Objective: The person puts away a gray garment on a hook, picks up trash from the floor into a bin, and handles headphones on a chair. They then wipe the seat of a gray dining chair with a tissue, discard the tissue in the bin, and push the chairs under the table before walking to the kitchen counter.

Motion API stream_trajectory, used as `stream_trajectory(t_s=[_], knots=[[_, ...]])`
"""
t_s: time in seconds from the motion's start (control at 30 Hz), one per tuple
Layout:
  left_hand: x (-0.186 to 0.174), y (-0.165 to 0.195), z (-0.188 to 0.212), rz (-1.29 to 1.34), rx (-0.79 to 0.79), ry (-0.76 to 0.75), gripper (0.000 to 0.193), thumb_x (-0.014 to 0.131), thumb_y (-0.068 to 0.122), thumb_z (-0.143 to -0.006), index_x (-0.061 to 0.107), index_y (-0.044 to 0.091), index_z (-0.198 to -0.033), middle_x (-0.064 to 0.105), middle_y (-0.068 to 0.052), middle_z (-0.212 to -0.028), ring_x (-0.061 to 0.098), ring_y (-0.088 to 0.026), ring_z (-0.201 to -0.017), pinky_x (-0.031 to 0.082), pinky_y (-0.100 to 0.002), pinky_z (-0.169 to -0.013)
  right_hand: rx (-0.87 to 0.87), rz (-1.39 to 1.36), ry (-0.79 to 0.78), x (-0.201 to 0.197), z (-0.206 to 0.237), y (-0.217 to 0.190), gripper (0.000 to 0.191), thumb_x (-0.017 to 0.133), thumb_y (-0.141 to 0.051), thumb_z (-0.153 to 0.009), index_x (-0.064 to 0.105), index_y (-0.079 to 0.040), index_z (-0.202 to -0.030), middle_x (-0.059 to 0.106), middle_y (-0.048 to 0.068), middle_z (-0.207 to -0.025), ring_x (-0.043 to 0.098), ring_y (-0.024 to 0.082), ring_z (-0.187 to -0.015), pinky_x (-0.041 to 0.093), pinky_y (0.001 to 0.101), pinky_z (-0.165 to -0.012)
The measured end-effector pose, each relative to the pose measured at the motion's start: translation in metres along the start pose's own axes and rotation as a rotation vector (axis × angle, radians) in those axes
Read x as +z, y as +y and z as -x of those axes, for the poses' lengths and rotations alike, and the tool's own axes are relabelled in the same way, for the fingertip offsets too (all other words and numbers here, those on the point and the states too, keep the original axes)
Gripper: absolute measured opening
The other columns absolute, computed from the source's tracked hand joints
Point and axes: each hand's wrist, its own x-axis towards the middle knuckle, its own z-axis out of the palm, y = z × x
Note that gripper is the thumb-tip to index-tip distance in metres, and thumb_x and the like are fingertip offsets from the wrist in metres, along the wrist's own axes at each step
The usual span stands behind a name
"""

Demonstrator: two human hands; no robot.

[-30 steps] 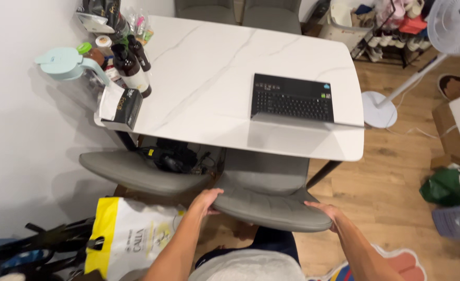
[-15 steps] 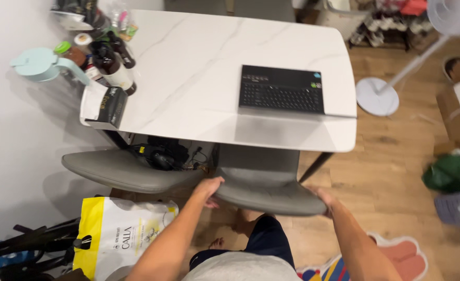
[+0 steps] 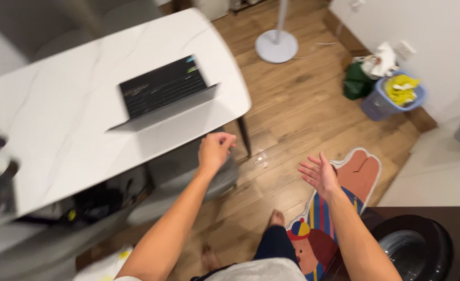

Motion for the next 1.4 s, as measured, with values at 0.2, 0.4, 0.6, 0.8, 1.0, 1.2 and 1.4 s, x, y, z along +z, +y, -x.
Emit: stream_trajectory(t_s=[0.2,0.4,0.6,0.8,1.0,1.2,1.4], knots=[[0.195,0.091,-0.064,0.257,0.115,-0.279,0.04,0.056,0.036,-0.101,0.079,0.003,-0.098,0.078,-0.005,-0.077,0.066,-0.01,-0.055,0.053,-0.027,-0.053,-0.03,-0.26,0.163,-0.159,0.0,-0.061,0.075,0.038,-0.065,-0.1,0.046,-0.008,-0.149,0.063,0.013,-0.137,0.062,0.024,-0.117,0.047,0.0361,-0.091],[0.315,0.162,-0.121,0.425,-0.062,-0.545,0.043,0.054,0.039,-0.101,0.077,0.003,-0.095,0.073,-0.006,-0.069,0.06,-0.013,-0.047,0.046,-0.028,-0.045,-0.083,-0.381,0.258,-0.276,-0.011,-0.126,0.065,0.04,-0.059,-0.101,0.056,-0.009,-0.139,0.065,0.01,-0.131,0.061,0.021,-0.116,0.046,0.0356,-0.093],[0.389,0.221,-0.223,0.063,0.11,-0.493,0.047,0.077,0.042,-0.088,0.065,0.001,-0.068,0.054,-0.003,-0.053,0.046,-0.011,-0.046,0.037,-0.033,-0.045,-0.185,-0.454,0.26,-0.322,-0.1,-0.232,0.06,0.044,-0.055,-0.101,0.056,-0.009,-0.137,0.066,0.01,-0.128,0.062,0.021,-0.116,0.047,0.0341,-0.095],[0.444,0.276,-0.361,0.153,0.187,-0.394,0.058,0.071,0.051,-0.091,0.061,0.003,-0.06,0.047,0.001,-0.05,0.042,-0.008,-0.05,0.035,-0.032,-0.049,-0.212,-0.504,0.266,-0.351,-0.202,-0.342,0.058,0.046,-0.053,-0.101,0.058,-0.008,-0.135,0.065,0.009,-0.124,0.061,0.021,-0.11,0.048,0.0356,-0.093],[0.442,0.274,-0.483,0.21,0.021,-0.291,0.047,0.067,0.048,-0.093,0.072,0.005,-0.074,0.051,0.001,-0.056,0.046,-0.008,-0.054,0.037,-0.03,-0.051,-0.086,-0.496,0.13,-0.328,-0.337,-0.454,0.057,0.045,-0.054,-0.102,0.06,-0.007,-0.132,0.067,0.008,-0.121,0.063,0.02,-0.104,0.049,0.0356,-0.09],[0.383,0.266,-0.613,0.455,-0.191,-0.053,0.043,0.061,0.044,-0.098,0.073,0.004,-0.087,0.058,0.001,-0.061,0.052,-0.009,-0.055,0.043,-0.027,-0.052,-0.019,-0.275,-0.253,-0.205,-0.542,-0.601,0.048,0.053,-0.049,-0.101,0.062,-0.009,-0.126,0.069,0.007,-0.113,0.065,0.02,-0.101,0.052,0.0342,-0.086],[0.29,0.235,-0.649,0.556,-0.368,0.472,0.044,0.061,0.044,-0.099,0.073,0.003,-0.092,0.062,-0.001,-0.069,0.056,-0.01,-0.06,0.045,-0.026,-0.055,-0.021,0.045,-0.596,-0.009,-0.704,-0.734,0.02,0.064,-0.03,-0.105,0.067,-0.012,-0.113,0.068,0.003,-0.105,0.063,0.016,-0.096,0.049,0.0287,-0.077]])
